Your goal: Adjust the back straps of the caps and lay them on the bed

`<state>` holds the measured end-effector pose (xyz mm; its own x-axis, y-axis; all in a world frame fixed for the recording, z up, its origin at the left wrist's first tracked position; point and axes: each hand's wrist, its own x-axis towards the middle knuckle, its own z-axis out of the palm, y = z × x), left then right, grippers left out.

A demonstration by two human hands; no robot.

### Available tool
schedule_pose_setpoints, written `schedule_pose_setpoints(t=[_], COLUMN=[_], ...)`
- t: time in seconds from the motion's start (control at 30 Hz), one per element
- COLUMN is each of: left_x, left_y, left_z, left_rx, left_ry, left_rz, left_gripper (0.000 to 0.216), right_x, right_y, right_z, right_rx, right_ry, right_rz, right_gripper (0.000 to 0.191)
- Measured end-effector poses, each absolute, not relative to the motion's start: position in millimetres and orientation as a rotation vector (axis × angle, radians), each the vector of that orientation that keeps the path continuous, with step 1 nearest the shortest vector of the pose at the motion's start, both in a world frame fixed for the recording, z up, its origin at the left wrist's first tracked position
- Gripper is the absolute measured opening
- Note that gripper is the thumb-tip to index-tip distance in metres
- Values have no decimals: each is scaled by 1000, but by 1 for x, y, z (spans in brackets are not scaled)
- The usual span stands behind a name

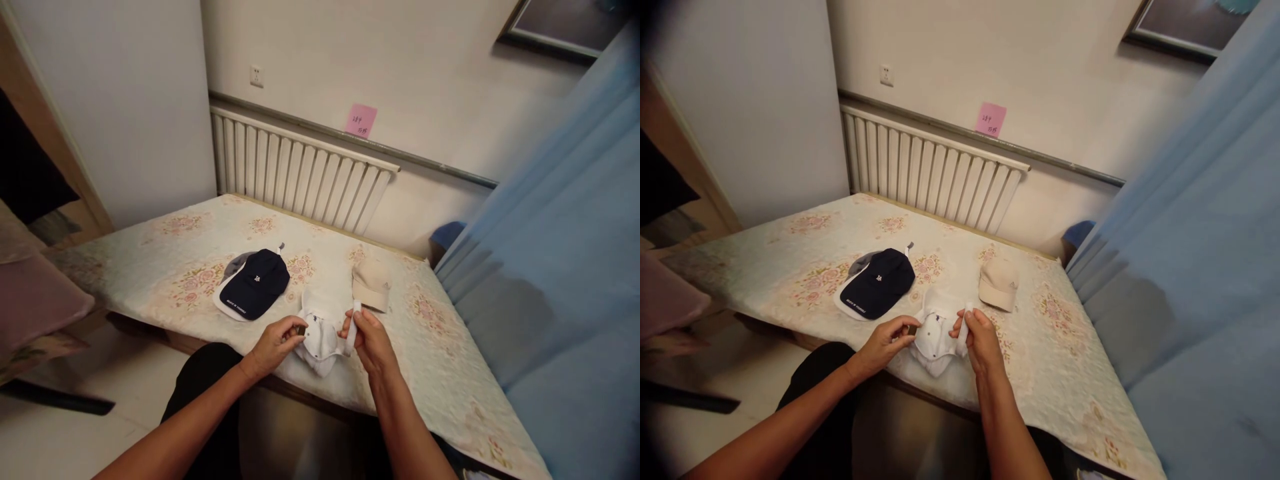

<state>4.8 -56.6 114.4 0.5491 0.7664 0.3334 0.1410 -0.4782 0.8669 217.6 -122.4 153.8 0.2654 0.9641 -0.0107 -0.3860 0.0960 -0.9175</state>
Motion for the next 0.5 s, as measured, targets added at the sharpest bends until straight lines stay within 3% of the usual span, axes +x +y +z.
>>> schedule_pose_setpoints(t=[0.23,0.5], left_x=[-7,-8], left_y=[-53,-53], left_z=[114,105], left_rx=[1943,1900], left_ry=[694,701], left_rz=[833,835], left_gripper=[24,24], right_x=[226,200], right_y=[-104,-84], right_z=[169,169], right_rx=[-962,-1000], right_ry=[-742,-922], right_rz=[1121,1312], right_gripper=[27,31])
